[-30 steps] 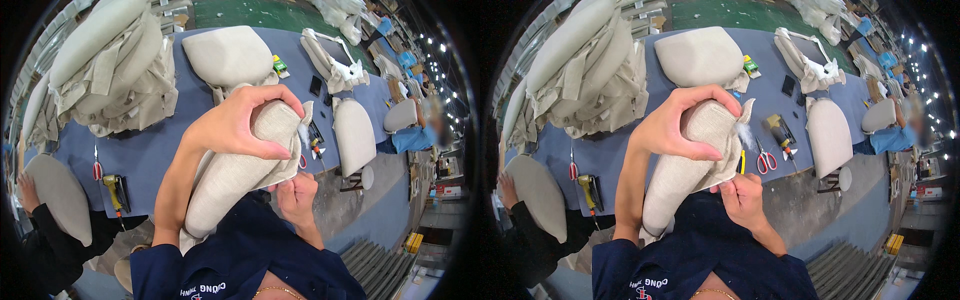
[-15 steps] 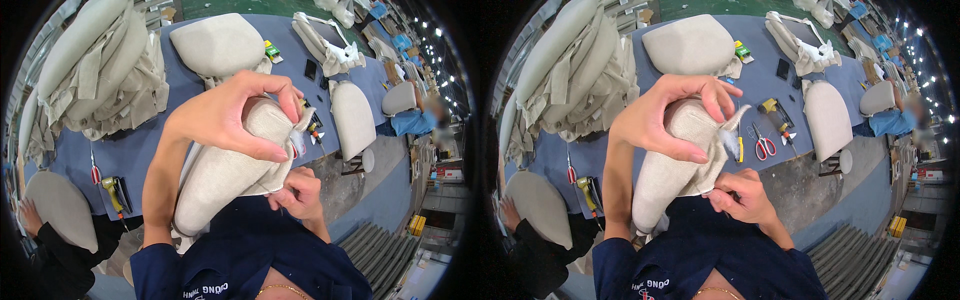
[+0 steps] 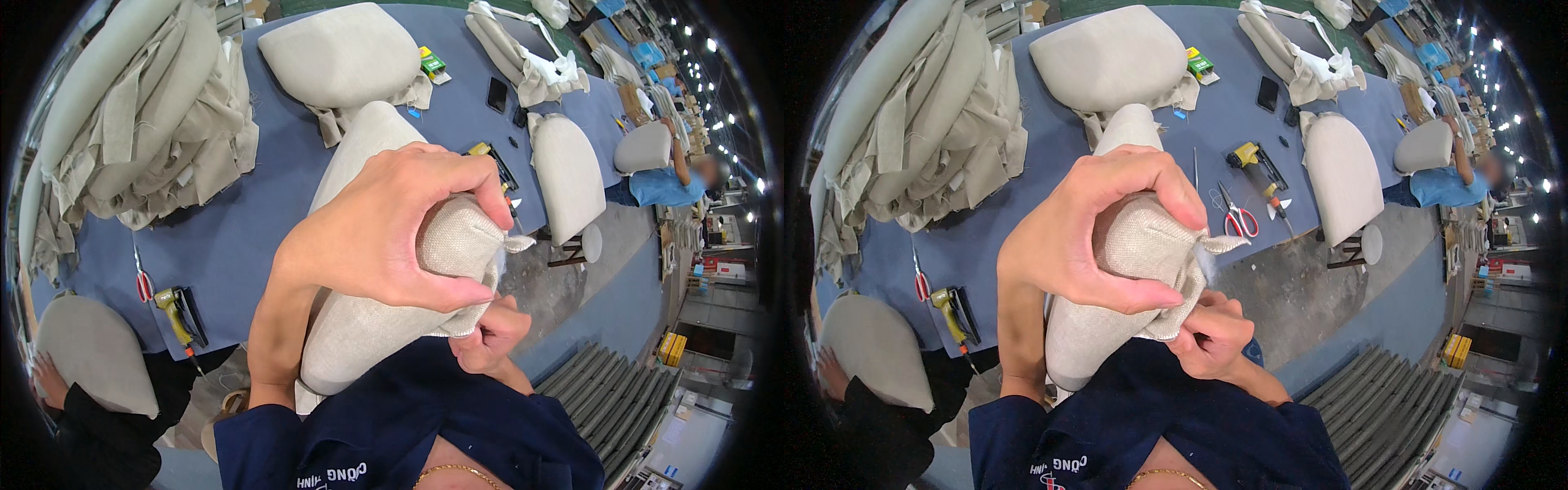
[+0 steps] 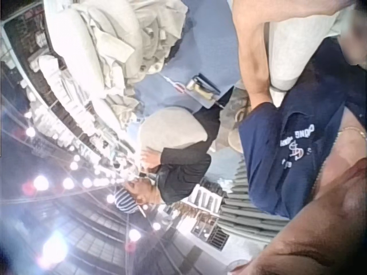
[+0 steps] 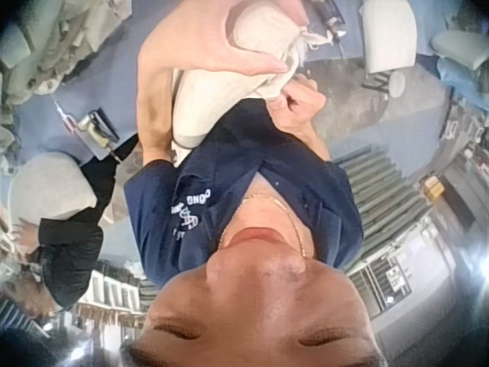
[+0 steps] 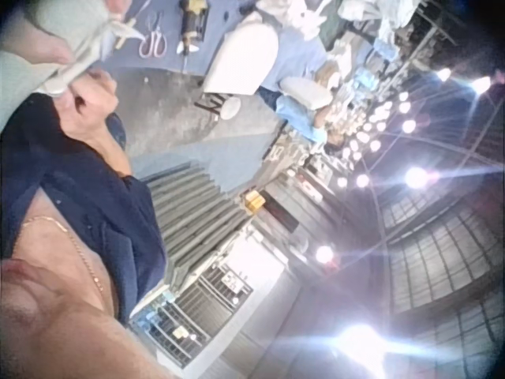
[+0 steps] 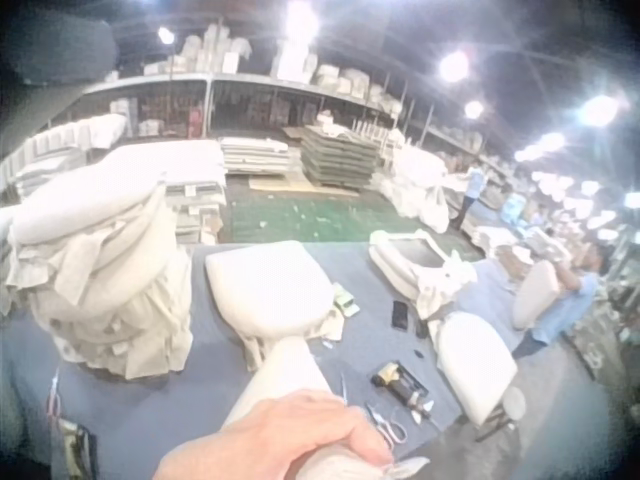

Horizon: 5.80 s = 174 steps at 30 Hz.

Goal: The person is upholstering furniture components in a workshop. They use a staple gun to secure fabric onto foam cushions and a flat frame, and use scissors to trim excess material. The person also uses a screwdriver to adjust parts of the frame and a needle to pull fabric tight.

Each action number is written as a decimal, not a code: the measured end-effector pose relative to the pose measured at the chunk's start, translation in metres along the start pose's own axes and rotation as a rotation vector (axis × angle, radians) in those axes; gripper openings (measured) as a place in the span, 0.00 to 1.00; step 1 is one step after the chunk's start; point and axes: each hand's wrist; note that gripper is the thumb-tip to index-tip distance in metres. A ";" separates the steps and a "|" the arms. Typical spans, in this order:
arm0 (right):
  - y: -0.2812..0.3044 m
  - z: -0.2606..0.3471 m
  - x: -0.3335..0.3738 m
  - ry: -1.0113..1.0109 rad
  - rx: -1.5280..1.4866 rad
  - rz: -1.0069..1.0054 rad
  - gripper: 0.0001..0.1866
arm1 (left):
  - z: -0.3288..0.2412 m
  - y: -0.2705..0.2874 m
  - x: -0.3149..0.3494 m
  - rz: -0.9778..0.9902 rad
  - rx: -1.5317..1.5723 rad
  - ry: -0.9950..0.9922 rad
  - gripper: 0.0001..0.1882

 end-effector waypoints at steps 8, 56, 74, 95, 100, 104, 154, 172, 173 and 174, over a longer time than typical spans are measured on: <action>-0.001 0.009 -0.011 -0.087 0.099 0.031 0.13 | -0.006 0.006 0.002 0.036 0.010 0.058 0.24; -0.009 -0.008 -0.028 0.292 0.116 0.302 0.06 | -0.009 0.029 0.020 -0.029 0.276 0.075 0.21; -0.028 0.003 -0.025 0.048 0.349 -0.003 0.23 | -0.006 0.028 0.012 -0.074 -0.006 -0.049 0.14; -0.020 -0.052 -0.037 0.104 -0.076 -0.015 0.23 | -0.003 0.042 -0.024 0.101 -0.122 0.078 0.14; -0.012 -0.052 -0.028 -0.028 0.011 -0.132 0.21 | -0.002 0.035 -0.031 0.061 -0.088 -0.003 0.17; -0.011 -0.028 -0.040 -0.066 0.254 -0.109 0.22 | 0.008 0.045 -0.032 0.077 0.008 -0.160 0.22; -0.036 -0.001 -0.043 -0.072 -0.038 -0.032 0.06 | -0.010 0.039 -0.008 0.067 0.293 0.175 0.12; -0.043 0.004 -0.042 -0.076 -0.014 0.006 0.07 | -0.014 0.053 -0.001 0.086 0.232 0.153 0.11; -0.042 0.005 -0.039 -0.065 -0.012 0.016 0.07 | -0.016 0.053 -0.001 0.079 0.240 0.158 0.11; -0.045 0.004 -0.038 -0.049 -0.010 -0.008 0.06 | -0.018 0.053 -0.001 0.074 0.248 0.164 0.11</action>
Point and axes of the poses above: each hand's wrist, its own x-axis away from the middle knuckle, its own y-axis out of the back of the hand, z = x × y, and after that the axes turned 12 degrees about y, right-handed
